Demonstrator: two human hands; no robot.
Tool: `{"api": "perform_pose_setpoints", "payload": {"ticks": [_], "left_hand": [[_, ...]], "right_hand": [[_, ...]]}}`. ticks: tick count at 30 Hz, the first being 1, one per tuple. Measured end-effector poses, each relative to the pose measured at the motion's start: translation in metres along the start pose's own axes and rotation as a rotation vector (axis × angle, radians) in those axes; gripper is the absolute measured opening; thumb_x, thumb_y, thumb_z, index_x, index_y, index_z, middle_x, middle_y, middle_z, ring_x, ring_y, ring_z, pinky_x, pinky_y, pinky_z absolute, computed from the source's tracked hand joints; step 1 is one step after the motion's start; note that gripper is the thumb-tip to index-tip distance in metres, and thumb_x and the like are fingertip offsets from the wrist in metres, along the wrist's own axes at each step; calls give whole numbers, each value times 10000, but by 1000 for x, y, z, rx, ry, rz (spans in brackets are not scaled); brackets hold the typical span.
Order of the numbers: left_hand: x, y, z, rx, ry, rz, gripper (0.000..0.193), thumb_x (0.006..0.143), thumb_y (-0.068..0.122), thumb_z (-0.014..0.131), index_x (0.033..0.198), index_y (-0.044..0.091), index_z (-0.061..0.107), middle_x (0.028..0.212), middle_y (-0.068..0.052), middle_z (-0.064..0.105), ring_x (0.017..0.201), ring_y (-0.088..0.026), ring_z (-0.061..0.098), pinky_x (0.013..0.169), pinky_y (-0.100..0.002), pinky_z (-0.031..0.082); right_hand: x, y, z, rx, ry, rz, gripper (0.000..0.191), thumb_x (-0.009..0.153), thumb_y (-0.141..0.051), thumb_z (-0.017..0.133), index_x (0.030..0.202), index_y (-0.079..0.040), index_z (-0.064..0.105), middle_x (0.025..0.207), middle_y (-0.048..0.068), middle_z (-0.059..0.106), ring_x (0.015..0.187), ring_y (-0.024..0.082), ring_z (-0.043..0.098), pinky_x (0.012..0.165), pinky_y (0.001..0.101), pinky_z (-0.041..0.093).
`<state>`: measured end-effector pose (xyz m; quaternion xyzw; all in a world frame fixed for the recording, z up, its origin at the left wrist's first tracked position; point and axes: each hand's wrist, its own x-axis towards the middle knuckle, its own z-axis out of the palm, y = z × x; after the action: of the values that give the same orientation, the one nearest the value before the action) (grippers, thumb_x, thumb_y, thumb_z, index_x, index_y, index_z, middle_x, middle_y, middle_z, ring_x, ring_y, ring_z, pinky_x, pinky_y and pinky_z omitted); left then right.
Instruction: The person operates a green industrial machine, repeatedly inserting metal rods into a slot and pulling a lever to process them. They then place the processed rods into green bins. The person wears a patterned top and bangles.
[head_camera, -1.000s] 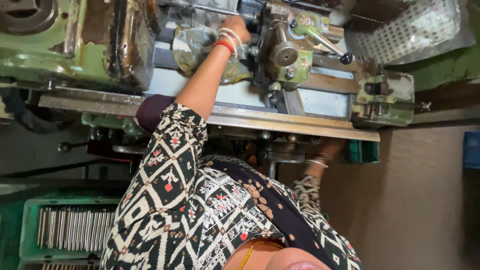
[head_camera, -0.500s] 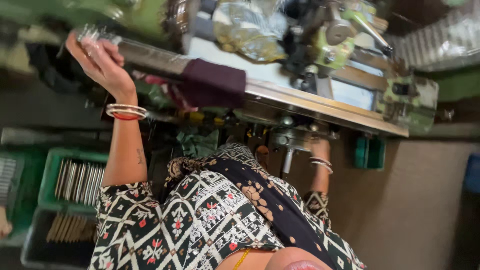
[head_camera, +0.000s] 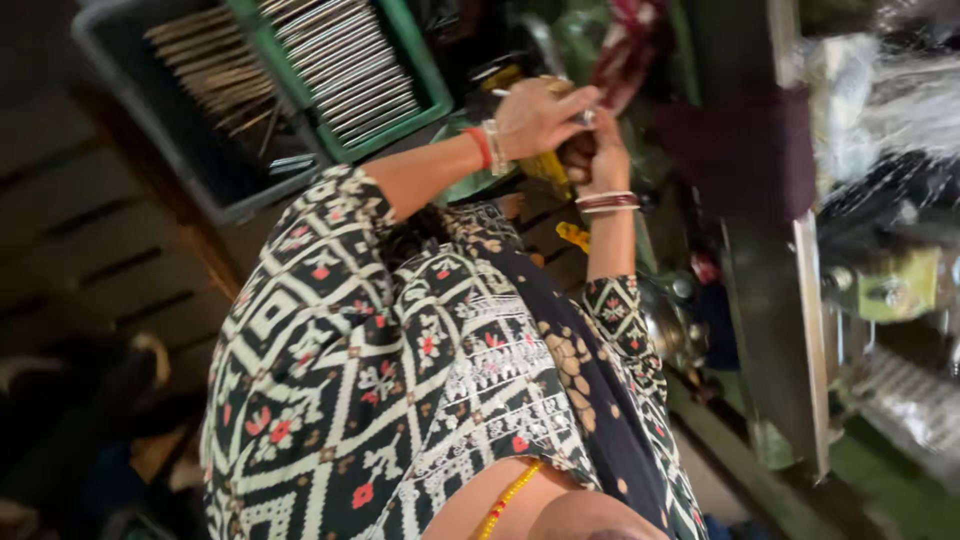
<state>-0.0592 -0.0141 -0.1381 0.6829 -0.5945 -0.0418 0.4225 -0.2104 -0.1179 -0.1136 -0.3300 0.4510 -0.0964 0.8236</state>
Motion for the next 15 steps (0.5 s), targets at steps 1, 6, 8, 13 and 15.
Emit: {"api": "perform_pose_setpoints", "payload": {"ticks": [1, 6, 8, 13, 15], "left_hand": [[-3, -2, -7, 0, 76, 34, 426, 961, 373, 766, 1288, 160, 594, 894, -101, 646, 786, -325, 634, 658, -449, 496], [-15, -7, -34, -12, 180, -3, 443, 977, 333, 747, 1318, 137, 544, 911, -85, 638, 824, -322, 639, 697, -449, 504], [-17, -9, -44, -2, 208, 17, 465, 962, 341, 756, 1315, 126, 542, 924, -82, 640, 830, -322, 635, 713, -444, 512], [-16, -39, -83, 67, 71, 321, 412, 957, 333, 757, 1246, 143, 533, 888, -68, 634, 763, -308, 648, 628, -429, 501], [-18, -46, -94, 71, -12, 400, 380, 1008, 334, 749, 1249, 144, 524, 862, -68, 629, 729, -310, 649, 606, -429, 497]], "right_hand": [[3, 3, 11, -33, 21, -47, 214, 1056, -399, 582, 956, -211, 566, 648, -77, 404, 472, 52, 309, 385, 225, 168], [11, 21, 44, 94, 56, -48, 254, 1127, -398, 553, 960, -208, 567, 684, -78, 380, 522, 52, 305, 427, 213, 162], [9, 21, 48, 56, 16, 2, 214, 1106, -395, 542, 974, -229, 572, 674, -81, 366, 503, 44, 274, 419, 208, 153], [-13, 10, 50, -111, -363, 213, 163, 1097, -395, 519, 1019, -263, 573, 686, -92, 345, 496, 40, 232, 413, 203, 133], [-18, 12, 56, -176, -465, 313, 157, 1103, -385, 508, 1021, -266, 570, 683, -85, 344, 497, 44, 226, 416, 212, 124]]}}
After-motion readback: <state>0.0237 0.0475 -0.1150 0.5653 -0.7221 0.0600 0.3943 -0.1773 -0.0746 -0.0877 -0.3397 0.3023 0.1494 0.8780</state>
